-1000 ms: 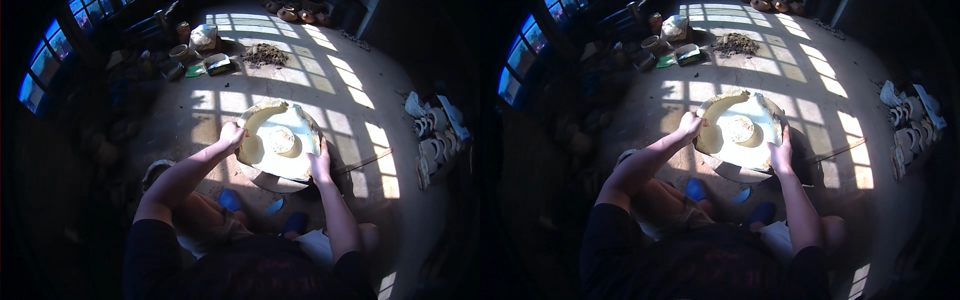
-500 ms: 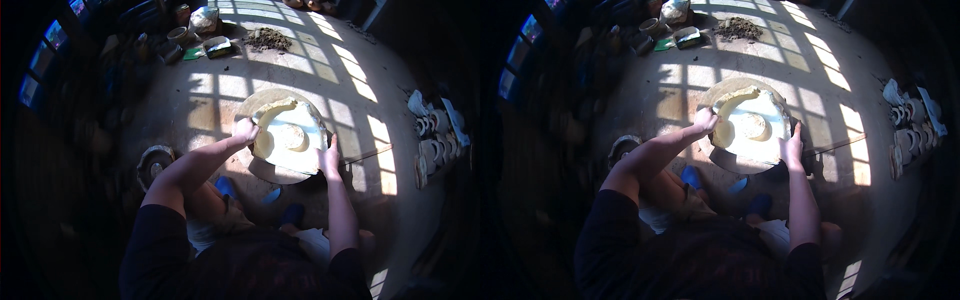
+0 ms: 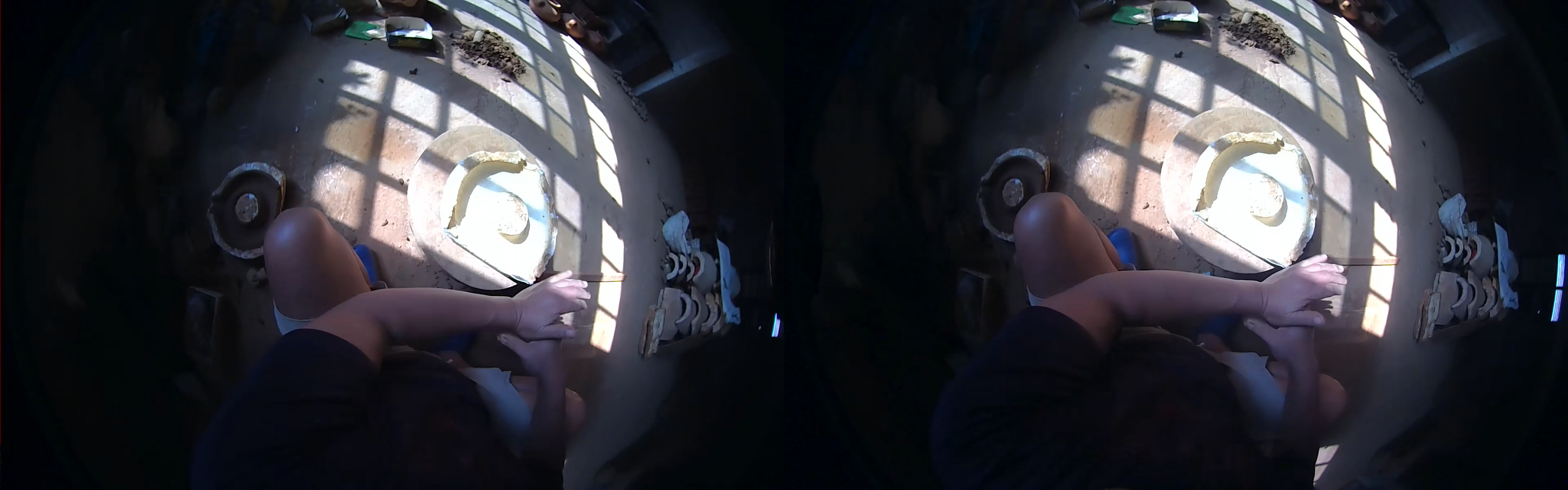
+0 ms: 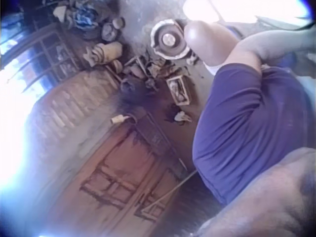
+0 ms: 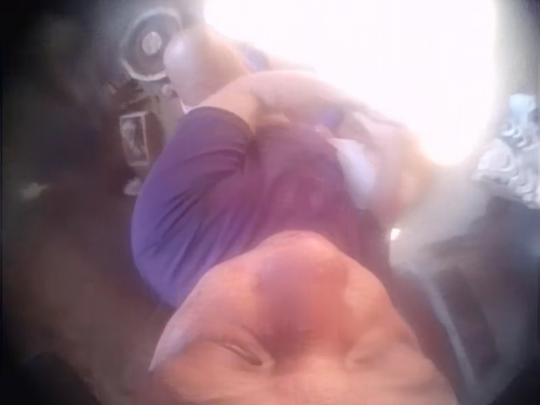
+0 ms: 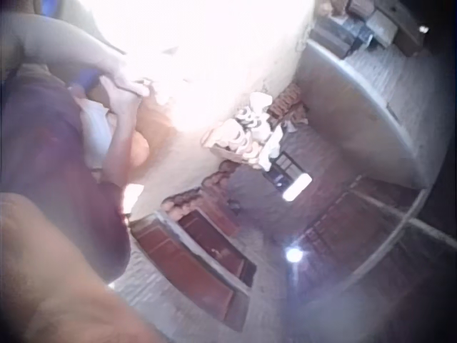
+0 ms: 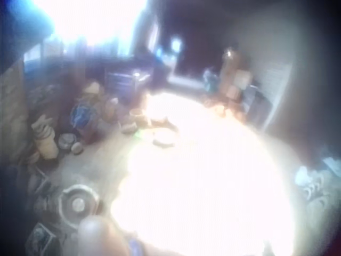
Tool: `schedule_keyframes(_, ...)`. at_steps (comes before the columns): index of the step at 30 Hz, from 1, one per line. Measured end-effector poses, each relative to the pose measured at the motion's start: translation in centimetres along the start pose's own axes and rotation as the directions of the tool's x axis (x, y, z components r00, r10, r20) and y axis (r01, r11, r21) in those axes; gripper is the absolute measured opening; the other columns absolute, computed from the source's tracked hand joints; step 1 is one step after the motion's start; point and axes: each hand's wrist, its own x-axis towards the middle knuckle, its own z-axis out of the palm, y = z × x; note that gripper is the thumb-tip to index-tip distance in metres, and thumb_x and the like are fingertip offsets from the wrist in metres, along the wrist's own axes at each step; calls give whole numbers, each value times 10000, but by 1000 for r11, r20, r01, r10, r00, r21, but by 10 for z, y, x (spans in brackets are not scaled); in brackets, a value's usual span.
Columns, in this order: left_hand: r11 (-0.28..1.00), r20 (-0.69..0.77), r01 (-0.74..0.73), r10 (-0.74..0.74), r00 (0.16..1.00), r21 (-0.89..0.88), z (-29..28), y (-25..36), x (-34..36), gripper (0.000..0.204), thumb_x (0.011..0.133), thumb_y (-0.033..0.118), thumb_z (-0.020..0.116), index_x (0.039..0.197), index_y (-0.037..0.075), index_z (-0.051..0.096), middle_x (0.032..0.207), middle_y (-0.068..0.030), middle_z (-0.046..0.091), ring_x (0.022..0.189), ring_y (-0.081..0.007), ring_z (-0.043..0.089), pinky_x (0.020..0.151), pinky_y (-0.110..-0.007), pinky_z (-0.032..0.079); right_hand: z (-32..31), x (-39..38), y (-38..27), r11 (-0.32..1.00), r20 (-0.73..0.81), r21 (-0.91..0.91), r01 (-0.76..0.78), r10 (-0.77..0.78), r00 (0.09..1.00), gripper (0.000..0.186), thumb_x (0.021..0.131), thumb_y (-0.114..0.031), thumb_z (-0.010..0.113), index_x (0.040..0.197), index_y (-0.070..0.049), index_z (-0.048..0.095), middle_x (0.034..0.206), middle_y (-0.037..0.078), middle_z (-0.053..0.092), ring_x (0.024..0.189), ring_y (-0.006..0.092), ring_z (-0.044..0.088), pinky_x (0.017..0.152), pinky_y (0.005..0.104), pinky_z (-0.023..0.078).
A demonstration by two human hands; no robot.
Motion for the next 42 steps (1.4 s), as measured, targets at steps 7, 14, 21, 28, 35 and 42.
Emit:
schedule_keyframes(7,782,-146,396,-517,843,-482,56,4,34,804,1080,576,342,1657,26,233,1713,-201,251,1631,-335,133,1307,-561,91,35,-2,51,447,-456,773,451,-103,884,883,1013,-369,658,1666,-37,165,1627,258,358,1498,349,418,1215,502,370)
schedule_keyframes(14,715,101,487,-510,854,-501,93,27,51,820,1088,608,291,1656,20,232,1728,-245,182,1636,-350,103,1309,-545,103,-28,59,71,447,-566,781,436,212,797,1008,993,-782,413,1700,-124,127,1741,212,165,1600,380,203,1234,647,273)
schedule_keyframes(21,5,366,593,-783,503,-805,106,-50,45,832,1080,687,232,1677,107,229,1722,-296,170,1634,-362,122,1293,-590,113,21,59,63,269,-256,945,184,262,931,1062,977,-838,370,1686,-87,126,1690,137,300,1411,369,457,1108,590,419)
schedule_keyframes(28,630,312,630,-549,775,-455,124,9,55,905,1067,706,153,1697,62,73,1721,-299,169,1619,-412,138,1308,-564,77,-54,76,131,411,-420,894,180,627,657,1046,974,-818,419,1650,-40,242,1697,128,275,1573,323,262,1213,548,332)
schedule_keyframes(35,199,385,700,-717,581,-686,100,-29,44,919,1077,689,155,1664,-18,182,1711,-300,210,1609,-431,168,1308,-508,140,18,84,29,375,-259,918,131,315,913,918,1051,-747,310,1703,-128,129,1750,133,182,1578,296,263,1245,505,283)
schedule_keyframes(42,659,176,471,-464,868,-587,135,-8,25,857,1073,696,205,1675,88,257,1675,-299,304,1590,-446,211,1295,-508,186,-17,70,97,274,-280,952,136,608,743,970,1020,-793,330,1683,-97,200,1737,96,241,1549,269,328,1230,458,302)
